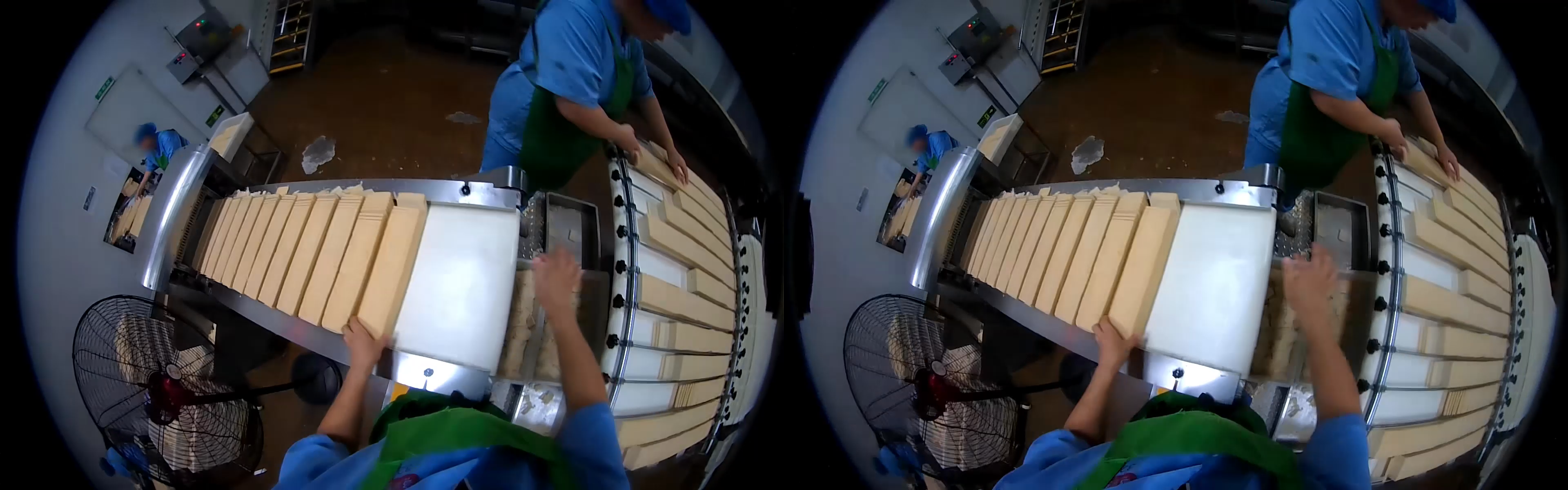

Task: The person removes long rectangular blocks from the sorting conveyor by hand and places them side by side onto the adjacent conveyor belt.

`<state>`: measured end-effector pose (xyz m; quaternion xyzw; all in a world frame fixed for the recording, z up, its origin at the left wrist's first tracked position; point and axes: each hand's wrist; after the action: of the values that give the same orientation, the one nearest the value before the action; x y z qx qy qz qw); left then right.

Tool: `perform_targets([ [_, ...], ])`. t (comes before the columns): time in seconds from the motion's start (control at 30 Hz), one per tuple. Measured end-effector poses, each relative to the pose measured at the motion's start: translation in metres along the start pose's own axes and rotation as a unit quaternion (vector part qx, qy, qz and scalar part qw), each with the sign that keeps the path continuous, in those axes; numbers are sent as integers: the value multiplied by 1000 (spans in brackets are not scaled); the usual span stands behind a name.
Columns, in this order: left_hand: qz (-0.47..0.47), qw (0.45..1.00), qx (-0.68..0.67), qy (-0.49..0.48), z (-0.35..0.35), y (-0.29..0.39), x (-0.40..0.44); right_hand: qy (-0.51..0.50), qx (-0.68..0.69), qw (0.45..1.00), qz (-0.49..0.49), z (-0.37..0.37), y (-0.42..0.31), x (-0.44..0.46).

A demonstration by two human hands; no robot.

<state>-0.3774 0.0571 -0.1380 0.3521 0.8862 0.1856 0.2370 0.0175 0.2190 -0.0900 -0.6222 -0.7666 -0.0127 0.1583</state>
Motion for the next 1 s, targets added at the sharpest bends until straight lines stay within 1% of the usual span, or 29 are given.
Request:
perform_targets([
  [0.03,15,1000,-9,-2,-1,5,-3,-39,16,999,-7,5,-27,10],
  [0.1,65,997,-33,11,-1,18,-8,-72,30,997,-17,33,-74,31],
  [0.13,62,997,-34,-10,-4,26,-10,-85,35,995,-27,48,-97,42],
  [0.2,46,999,6,-14,-4,32,-12,-103,41,992,-63,76,-133,66],
  [0.27,13,997,69,-39,-9,41,-15,-108,44,991,-66,86,-171,90],
  [0.3,18,995,79,-52,0,34,-11,-116,61,988,-78,88,-189,104],
  [0.33,19,996,76,-53,0,36,-10,-124,79,985,-89,91,-204,117],
  [0.4,25,988,125,-82,0,36,-9,-127,76,984,-97,101,-230,140],
  [0.47,48,985,145,-82,6,31,-8,-132,74,983,-100,104,-246,157],
  [0.53,68,986,142,-57,9,30,-9,-203,79,974,-59,94,-258,166],
  [0.57,73,985,144,-64,10,28,-9,-222,78,971,-45,92,-260,168],
  [0.67,84,983,141,-78,13,27,-9,-223,93,970,-11,85,-253,168],
  [0.7,75,982,142,-102,9,29,-9,-240,104,965,25,73,-248,170],
  [0.73,69,979,144,-126,5,31,-9,-238,97,965,40,62,-239,168],
  [0.8,83,973,147,-159,0,37,-7,-279,103,941,159,40,-215,160],
  [0.83,88,969,150,-174,-2,41,-7,-285,120,930,201,35,-197,153],
  [0.87,93,965,154,-189,-2,46,-8,-277,119,927,222,39,-179,142],
  [0.9,127,967,143,-167,3,49,-12,-232,54,953,188,52,-160,126],
  [0.93,145,962,149,-178,6,56,-16,-189,-13,970,154,67,-141,108],
  [0.97,128,967,123,-184,9,64,-21,-106,-46,984,138,84,-125,89],
  [1.0,110,971,96,-189,11,72,-25,-101,-51,981,160,68,-118,79],
])
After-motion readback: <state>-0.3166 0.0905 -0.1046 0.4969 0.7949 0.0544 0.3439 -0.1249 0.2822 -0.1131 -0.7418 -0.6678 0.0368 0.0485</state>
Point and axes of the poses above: each hand's wrist, its own x-axis towards the middle knuckle, its own z-axis out of the palm, y = z × x, and after that the axes turned 15 degrees about -z, right-handed
